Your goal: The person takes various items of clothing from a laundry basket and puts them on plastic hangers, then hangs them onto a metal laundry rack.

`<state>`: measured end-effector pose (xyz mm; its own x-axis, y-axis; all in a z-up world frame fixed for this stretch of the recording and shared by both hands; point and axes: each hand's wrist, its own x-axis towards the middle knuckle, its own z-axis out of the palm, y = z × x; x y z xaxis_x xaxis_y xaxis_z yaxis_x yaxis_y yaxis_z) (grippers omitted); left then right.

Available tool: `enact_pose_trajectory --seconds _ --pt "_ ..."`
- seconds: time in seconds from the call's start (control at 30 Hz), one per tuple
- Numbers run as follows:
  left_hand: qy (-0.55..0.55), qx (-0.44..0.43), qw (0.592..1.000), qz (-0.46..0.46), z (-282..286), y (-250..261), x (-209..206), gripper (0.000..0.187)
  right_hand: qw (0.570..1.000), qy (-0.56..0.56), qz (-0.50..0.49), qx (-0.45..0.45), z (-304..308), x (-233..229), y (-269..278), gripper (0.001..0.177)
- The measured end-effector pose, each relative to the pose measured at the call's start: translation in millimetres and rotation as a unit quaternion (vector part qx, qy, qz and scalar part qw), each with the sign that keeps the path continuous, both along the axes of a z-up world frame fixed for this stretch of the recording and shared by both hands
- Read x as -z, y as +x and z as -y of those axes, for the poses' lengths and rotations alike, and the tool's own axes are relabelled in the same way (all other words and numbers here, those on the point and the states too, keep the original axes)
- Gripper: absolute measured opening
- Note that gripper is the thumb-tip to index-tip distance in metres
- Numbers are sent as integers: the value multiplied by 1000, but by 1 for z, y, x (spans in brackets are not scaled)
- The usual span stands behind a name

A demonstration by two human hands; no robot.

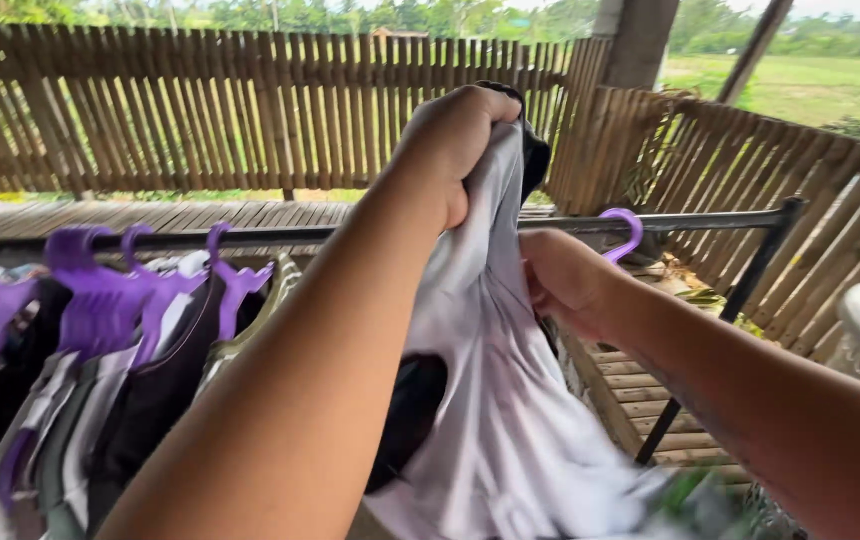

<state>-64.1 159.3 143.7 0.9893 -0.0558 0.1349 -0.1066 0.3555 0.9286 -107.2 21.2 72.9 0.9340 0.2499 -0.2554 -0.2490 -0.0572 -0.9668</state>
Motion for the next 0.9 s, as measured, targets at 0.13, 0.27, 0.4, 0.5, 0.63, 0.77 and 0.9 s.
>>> enact_pose_trajectory --seconds 0.13,0.27,0.4,0.5,0.63,0.77,0.9 --pt "-8 -51 995 87 14 31 48 20 961 -198 179 74 9 12 16 28" --pt "182 -119 975 53 25 -27 53 41 985 47 162 39 25 17 20 24" --pt "288 -149 937 131 35 -11 68 47 983 47 176 -25 18 14 -1 23" --pt "401 -159 896 100 31 -32 60 41 970 107 213 -41 32 33 31 26" --pt "470 -322 802 176 19 -33 67 30 956 129 250 -83 33 38 48 38" --pt "391 -471 727 311 9 -9 89 20 954 62 288 -58 24 35 51 32" --pt "345 -436 785 274 5 -21 93 12 910 -101 399 -42 30 45 46 22"
